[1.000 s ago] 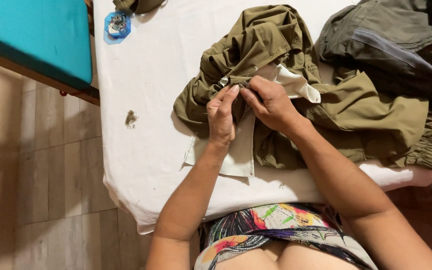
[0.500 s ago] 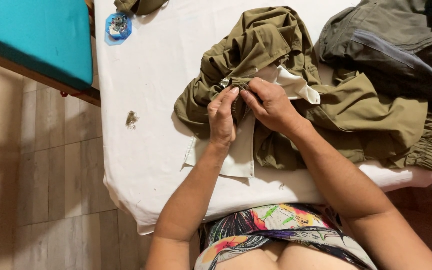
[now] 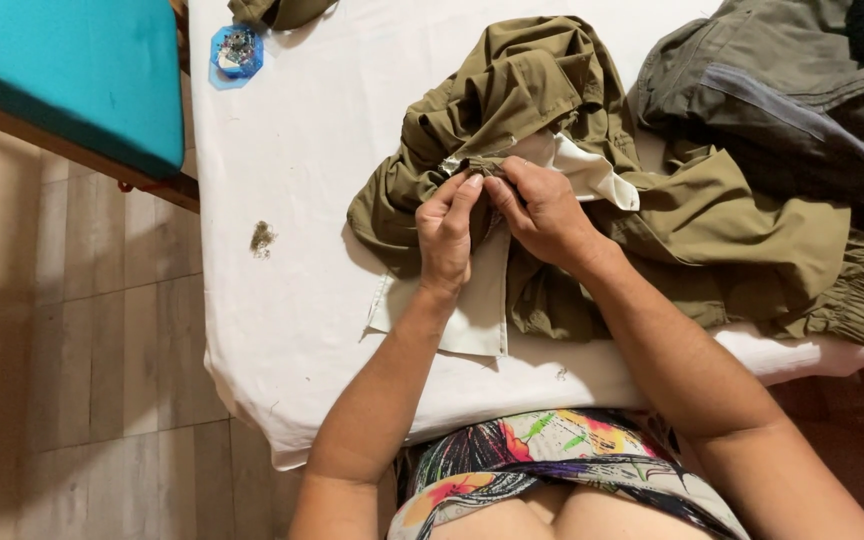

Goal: The person uses a seam ripper to remove stitches from the inner lining of a pair of pants on a table.

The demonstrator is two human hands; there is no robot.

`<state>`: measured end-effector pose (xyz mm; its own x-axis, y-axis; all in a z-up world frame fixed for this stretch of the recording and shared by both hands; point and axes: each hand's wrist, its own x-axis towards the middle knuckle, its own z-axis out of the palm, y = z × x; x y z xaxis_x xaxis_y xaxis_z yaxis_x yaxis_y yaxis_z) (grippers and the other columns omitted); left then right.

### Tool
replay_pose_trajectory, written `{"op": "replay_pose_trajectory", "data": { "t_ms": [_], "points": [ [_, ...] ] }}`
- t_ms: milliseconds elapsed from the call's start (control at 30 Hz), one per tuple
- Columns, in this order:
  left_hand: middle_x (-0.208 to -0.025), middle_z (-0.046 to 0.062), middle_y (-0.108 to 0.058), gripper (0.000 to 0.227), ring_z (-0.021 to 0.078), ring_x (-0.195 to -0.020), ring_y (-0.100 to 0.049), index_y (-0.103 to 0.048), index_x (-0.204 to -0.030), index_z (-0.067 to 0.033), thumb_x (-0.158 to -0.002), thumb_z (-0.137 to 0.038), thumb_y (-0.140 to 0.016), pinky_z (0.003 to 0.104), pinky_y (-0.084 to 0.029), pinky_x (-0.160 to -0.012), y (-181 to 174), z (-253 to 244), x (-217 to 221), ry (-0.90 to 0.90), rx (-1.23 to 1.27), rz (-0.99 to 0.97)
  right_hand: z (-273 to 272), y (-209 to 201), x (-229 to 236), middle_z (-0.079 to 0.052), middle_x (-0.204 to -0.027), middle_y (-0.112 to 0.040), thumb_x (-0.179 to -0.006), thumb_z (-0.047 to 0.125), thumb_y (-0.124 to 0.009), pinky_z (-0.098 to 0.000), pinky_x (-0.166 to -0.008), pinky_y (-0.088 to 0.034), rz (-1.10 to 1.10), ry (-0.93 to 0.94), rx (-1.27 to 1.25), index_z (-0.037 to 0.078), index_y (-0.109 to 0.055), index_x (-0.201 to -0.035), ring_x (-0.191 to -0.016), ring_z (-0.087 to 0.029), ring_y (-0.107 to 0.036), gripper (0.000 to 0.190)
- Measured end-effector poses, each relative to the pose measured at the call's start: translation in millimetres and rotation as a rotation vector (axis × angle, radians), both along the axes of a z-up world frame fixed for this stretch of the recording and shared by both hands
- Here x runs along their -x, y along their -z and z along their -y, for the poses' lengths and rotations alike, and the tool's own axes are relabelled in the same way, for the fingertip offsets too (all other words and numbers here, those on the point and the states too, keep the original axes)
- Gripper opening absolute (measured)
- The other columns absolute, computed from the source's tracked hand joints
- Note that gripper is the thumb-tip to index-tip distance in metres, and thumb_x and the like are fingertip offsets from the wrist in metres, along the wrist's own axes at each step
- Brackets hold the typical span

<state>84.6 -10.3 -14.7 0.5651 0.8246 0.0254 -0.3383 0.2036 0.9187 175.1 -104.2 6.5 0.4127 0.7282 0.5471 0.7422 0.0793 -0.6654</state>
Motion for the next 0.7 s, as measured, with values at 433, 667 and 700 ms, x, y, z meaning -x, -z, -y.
{"op": "replay_pose_trajectory", "data": {
  "t_ms": [433,667,700],
  "points": [
    [-0.134,0.008,-0.06,0.011,0.0165,-0.093,-0.068,-0.072,-0.1,-0.0018,-0.094,-0.011,-0.07,0.029,-0.057,-0.08,-45.7,-11.8,28.3,-0.096,-0.834,-0.021,5.4,0.6,-6.7,-0.022,-0.073,-0.055,-0.105,0.02,-0.058,-0.0495,-0.061,-0.048,-0.046,-0.016,0.033,0.005,-0.055,-0.09,-0.077,-0.049,-0.06,0.021],
    [-0.093,0.006,-0.07,0.005,0.021,-0.091,-0.071,-0.074,-0.095,-0.0071,-0.094,-0.011,-0.071,0.034,-0.054,-0.088,-27.8,-19.5,21.1,-0.036,-0.787,-0.008,5.5,5.5,-11.1,-0.017,-0.075,-0.061,-0.105,0.022,-0.058,-0.0487,-0.063,-0.051,0.007,0.03,0.078,0.01,-0.058,-0.095,-0.08,-0.045,-0.064,0.016],
    [-0.091,0.005,-0.07,0.004,0.0198,-0.09,-0.071,-0.074,-0.095,-0.0081,-0.093,-0.011,-0.072,0.033,-0.054,-0.088,-26.2,-20.2,20.2,-0.039,-0.776,-0.002,5.5,4.2,-10.1,-0.016,-0.075,-0.062,-0.105,0.023,-0.056,-0.0493,-0.063,-0.051,0.022,0.049,0.095,0.01,-0.058,-0.096,-0.079,-0.044,-0.065,0.016]
  ]
}}
